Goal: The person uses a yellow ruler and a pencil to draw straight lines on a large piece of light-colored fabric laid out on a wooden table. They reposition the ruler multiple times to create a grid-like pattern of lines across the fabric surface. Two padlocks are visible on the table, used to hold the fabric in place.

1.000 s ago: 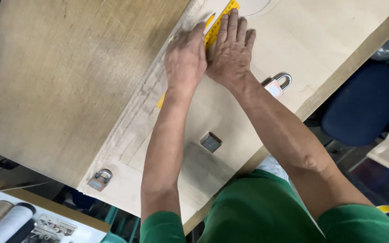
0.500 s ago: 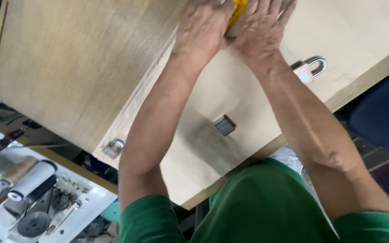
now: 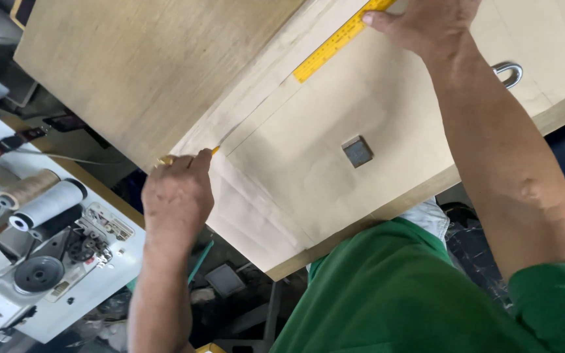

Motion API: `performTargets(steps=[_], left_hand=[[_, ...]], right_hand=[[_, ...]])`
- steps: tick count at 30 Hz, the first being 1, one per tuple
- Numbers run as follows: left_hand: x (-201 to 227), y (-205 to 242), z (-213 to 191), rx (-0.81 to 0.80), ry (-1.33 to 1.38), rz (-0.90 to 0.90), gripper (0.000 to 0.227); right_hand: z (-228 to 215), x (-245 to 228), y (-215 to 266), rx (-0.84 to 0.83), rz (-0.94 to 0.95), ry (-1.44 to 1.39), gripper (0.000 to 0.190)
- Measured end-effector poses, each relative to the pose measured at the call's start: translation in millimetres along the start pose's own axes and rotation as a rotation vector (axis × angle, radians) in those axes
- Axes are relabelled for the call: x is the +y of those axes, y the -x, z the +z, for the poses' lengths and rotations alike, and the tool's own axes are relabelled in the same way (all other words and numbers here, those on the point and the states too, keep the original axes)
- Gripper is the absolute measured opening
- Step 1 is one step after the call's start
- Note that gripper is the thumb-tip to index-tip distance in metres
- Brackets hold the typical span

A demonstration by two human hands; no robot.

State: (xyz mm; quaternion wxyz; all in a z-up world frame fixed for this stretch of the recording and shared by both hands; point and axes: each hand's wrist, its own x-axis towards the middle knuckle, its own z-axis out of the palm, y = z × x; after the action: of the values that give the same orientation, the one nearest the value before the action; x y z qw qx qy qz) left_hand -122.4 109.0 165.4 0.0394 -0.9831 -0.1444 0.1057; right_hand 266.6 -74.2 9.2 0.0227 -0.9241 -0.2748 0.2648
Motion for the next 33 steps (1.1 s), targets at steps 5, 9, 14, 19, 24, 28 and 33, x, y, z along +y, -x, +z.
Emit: performTargets(steps=[5,9,14,19,24,28,33], left_hand=[[30.2,67.9,56.3,-0.011,0.073,-0.189,0.022],[70.9,98.3,99.9,-0.051,0.327,-0.431,0.02],[94.5,120.2,132.2,0.11,0.761,-0.537,0.017],[94.4,131.7,143.7,0.166,0.854,-0.541,0.032],[88.6,122.2,150.6,0.176,0.799,-0.528,0.031],[74.1,86.6,140.1,0.308,0.724,-0.388,0.034],[61.6,6.1,141.4,0.434,0.621,-0.281,0.039]], right_hand=[[10.6,-56.6,49.9,-0.126,0.089,0.177,0.123],[29.7,-118.4,106.1,-0.151,0.111,0.199,0.133],[94.6,-144.4,120.5,-0.02,0.025,0.16,0.144],[100.4,-160.2,123.2,0.011,0.041,0.122,0.148],[112.7,-153.9,118.0,0.083,0.021,0.15,0.15],[118.2,-150.2,116.4,0.119,0.0,0.155,0.152],[128.2,-145.3,111.5,0.2,-0.011,0.261,0.149]])
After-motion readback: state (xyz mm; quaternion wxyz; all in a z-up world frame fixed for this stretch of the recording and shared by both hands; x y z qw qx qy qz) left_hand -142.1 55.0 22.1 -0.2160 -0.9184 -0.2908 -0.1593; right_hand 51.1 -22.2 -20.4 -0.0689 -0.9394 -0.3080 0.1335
